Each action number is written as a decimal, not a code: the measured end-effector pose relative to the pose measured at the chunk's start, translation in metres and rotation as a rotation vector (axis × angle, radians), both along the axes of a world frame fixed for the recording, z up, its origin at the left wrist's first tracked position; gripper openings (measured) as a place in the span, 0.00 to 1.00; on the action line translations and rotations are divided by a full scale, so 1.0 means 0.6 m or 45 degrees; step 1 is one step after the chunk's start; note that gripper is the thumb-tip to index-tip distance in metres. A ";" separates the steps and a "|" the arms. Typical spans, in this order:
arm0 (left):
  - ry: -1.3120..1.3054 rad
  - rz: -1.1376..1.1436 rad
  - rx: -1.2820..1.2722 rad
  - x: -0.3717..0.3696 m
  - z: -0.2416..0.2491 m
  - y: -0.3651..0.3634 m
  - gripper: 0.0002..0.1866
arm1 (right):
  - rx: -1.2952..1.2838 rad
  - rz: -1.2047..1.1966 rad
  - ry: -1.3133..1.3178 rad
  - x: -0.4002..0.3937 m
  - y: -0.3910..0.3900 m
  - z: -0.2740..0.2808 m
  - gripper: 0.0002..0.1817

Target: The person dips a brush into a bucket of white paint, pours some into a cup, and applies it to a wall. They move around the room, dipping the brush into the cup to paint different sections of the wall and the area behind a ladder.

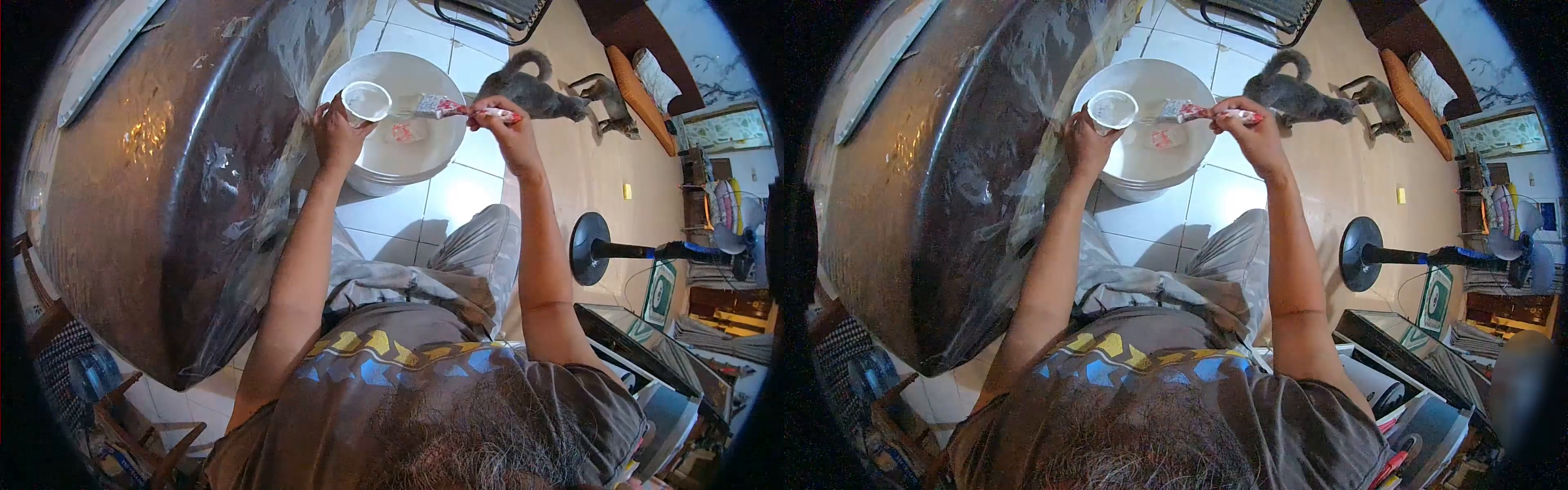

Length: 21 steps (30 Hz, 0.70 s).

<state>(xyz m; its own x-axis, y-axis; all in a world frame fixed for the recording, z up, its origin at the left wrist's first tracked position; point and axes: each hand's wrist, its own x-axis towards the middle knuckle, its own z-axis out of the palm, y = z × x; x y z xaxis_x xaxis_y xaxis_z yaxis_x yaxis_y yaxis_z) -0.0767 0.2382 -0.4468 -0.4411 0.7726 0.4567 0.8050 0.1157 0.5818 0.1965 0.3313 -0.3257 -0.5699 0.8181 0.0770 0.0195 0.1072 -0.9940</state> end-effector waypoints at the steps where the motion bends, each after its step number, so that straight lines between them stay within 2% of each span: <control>1: -0.079 -0.013 0.018 -0.001 0.003 -0.001 0.41 | 0.032 -0.017 -0.032 0.004 0.003 0.007 0.06; 4: -0.188 -0.045 0.038 -0.007 -0.003 0.003 0.38 | 0.077 -0.012 -0.056 0.006 0.011 0.015 0.08; 7: -0.177 -0.006 0.085 0.004 0.006 0.000 0.36 | 0.088 -0.131 -0.248 -0.009 0.021 0.001 0.10; 9: -0.136 0.048 0.122 0.010 0.014 -0.004 0.35 | 0.186 -0.002 -0.616 -0.035 0.035 -0.034 0.11; 10: -0.179 0.041 0.114 0.009 0.012 -0.003 0.33 | 0.240 0.051 -0.703 -0.057 0.027 -0.034 0.11; 12: -0.220 0.025 0.097 0.002 -0.002 0.005 0.32 | 0.365 0.231 -0.831 -0.095 0.057 -0.112 0.13; 14: -0.257 -0.007 0.172 -0.002 -0.024 0.014 0.37 | 0.378 0.313 -0.900 -0.141 0.066 -0.154 0.14; 16: -0.256 -0.011 0.162 -0.002 -0.017 0.012 0.37 | 0.494 0.468 -1.214 -0.183 0.076 -0.195 0.17; 17: -0.258 -0.008 0.157 -0.001 -0.015 0.010 0.37 | 0.489 0.469 -1.208 -0.196 0.088 -0.225 0.17; 19: -0.252 -0.002 0.165 0.000 -0.015 0.009 0.37 | 0.857 0.759 -1.229 -0.211 0.105 -0.293 0.18; 20: -0.251 0.003 0.178 0.001 -0.014 0.011 0.37 | 0.857 0.755 -1.225 -0.213 0.103 -0.316 0.18; 21: -0.246 -0.002 0.179 0.000 -0.019 0.012 0.37 | 1.078 0.927 -1.306 -0.213 0.102 -0.335 0.17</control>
<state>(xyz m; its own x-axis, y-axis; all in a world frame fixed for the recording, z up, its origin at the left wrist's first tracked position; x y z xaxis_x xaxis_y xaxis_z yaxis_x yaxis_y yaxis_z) -0.0767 0.2457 -0.4585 -0.5293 0.7085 0.4668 0.6772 0.0215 0.7355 0.0687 0.3925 -0.5267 -0.9159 0.2625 -0.3037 0.3369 0.9140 -0.2260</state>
